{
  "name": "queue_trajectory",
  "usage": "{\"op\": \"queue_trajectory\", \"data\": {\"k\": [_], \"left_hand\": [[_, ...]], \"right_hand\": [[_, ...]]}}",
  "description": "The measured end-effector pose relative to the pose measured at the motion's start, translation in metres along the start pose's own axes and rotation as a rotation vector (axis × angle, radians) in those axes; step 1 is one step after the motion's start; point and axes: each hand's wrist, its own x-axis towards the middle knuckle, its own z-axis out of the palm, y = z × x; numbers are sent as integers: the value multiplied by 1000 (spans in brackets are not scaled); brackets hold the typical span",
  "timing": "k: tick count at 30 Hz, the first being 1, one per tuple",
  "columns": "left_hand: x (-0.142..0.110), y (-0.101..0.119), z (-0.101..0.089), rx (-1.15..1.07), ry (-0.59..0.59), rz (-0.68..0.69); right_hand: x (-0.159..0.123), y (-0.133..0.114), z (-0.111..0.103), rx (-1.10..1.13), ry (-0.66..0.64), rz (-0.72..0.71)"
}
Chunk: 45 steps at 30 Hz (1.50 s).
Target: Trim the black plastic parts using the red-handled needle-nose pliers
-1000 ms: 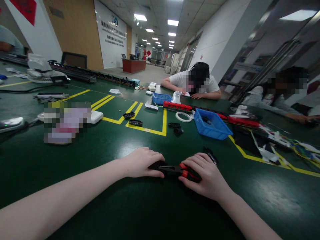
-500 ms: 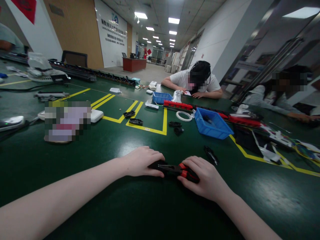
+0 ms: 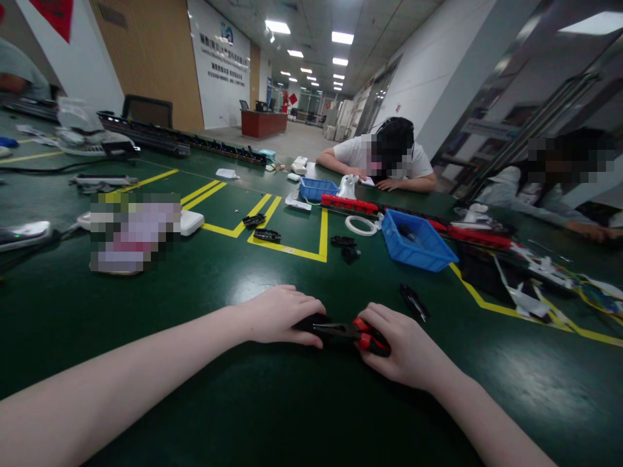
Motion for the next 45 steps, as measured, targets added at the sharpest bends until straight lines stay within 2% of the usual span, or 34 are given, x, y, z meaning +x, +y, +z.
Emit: {"op": "queue_trajectory", "data": {"k": [11,22,32,45], "left_hand": [[0,0,0,-37,-9,9],[-1,-1,-3,-39,-14,-12],[1,2,-3,-16,-27,-18],[-1,-2,0,-36,0,-16]], "right_hand": [[-1,1,4,-20,6,14],[0,-8,6,19,-3,58],[-1,2,0,35,-44,39],[-1,-10,4,53,-55,115]]}}
